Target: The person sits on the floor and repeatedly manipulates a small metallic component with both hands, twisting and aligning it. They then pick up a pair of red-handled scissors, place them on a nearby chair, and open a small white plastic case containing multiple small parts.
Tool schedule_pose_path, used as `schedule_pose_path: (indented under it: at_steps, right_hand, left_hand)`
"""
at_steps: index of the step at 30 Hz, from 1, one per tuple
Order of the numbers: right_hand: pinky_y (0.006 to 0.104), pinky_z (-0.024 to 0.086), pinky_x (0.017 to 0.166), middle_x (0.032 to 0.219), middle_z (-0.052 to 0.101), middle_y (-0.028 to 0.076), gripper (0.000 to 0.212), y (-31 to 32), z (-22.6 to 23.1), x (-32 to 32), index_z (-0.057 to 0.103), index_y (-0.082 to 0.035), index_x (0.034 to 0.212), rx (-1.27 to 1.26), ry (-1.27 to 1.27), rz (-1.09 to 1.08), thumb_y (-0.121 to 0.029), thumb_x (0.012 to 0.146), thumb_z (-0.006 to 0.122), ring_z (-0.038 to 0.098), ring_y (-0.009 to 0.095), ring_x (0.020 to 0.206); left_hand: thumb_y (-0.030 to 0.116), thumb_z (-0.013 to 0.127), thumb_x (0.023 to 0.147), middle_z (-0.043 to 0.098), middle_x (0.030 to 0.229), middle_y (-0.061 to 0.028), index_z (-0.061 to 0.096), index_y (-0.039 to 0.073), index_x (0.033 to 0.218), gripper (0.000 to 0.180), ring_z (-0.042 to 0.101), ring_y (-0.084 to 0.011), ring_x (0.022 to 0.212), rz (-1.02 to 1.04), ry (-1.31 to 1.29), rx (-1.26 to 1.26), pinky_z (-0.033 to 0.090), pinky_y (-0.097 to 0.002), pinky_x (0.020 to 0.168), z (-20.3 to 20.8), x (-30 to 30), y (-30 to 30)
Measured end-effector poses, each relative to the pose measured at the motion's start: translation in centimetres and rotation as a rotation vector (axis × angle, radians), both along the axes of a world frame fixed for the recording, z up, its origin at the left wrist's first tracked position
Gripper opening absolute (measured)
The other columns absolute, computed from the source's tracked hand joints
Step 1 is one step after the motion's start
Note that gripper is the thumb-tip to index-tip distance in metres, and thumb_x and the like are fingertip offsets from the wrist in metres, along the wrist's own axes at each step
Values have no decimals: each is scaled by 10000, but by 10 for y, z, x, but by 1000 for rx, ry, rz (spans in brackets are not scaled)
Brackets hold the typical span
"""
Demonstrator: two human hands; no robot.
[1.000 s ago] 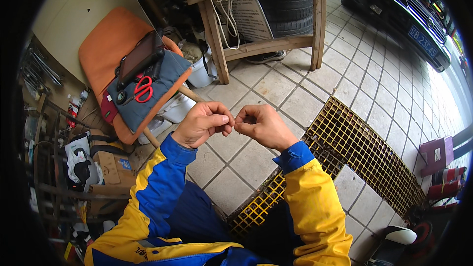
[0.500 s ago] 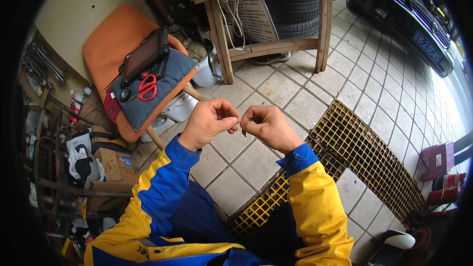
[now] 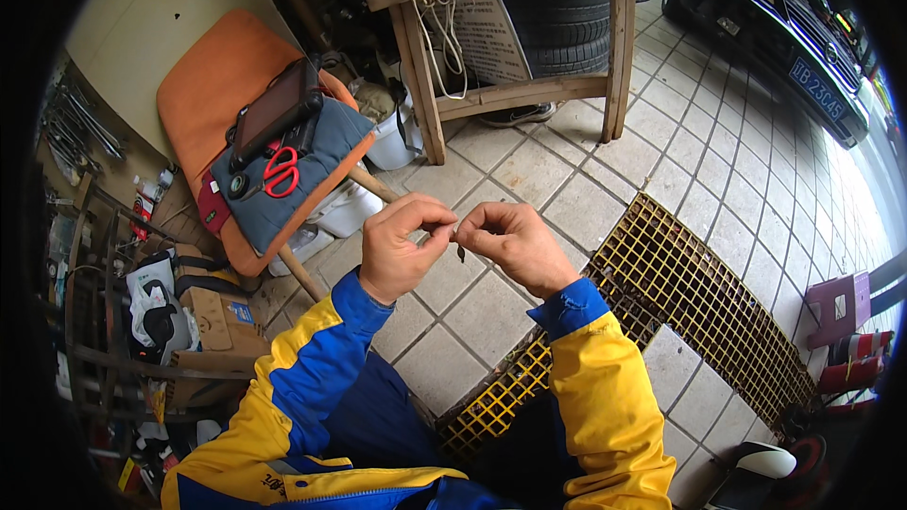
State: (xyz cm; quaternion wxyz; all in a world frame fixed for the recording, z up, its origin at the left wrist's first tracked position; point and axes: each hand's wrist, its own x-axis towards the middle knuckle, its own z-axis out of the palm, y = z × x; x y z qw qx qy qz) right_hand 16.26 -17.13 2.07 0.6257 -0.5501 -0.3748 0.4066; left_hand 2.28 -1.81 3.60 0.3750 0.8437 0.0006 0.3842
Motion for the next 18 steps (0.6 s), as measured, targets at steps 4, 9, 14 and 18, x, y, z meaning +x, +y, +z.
schedule_pose_path:
  at_steps: [4,9,14,18]
  right_hand:
    - [282,529,802,959,721,40,130,1,-2,-1,719,-6,1029,68,146,62,-128,1035,674,656,120,869]
    - [291,555,801,995,734,72,154,1,-1,-4,686,0,1121,86,377,92,-137,1076,631,709,169,895]
    - [305,591,792,1014,748,88,190,2,1,-4,686,9,1170,24,405,62,-150,1085,627,755,198,907]
    - [302,595,767,996,752,84,187,2,1,-5,713,13,1141,22,380,59,-152,1074,654,759,197,877]
  left_hand:
    - [-127,738,837,721,930,-75,732,21,971,200,710,-171,743,22,-72,69,580,-293,651,2,0,-4]
    - [-149,725,858,725,954,-84,736,8,994,208,719,-154,757,10,-91,18,593,-278,654,4,-1,-7]
    - [-176,706,876,730,1001,-101,732,-3,1007,219,721,-135,778,-29,-64,-66,606,-262,666,3,-4,-9]
    - [-149,732,880,734,978,-84,747,3,1005,197,733,-139,775,-26,-87,-15,610,-265,651,2,-3,-7]
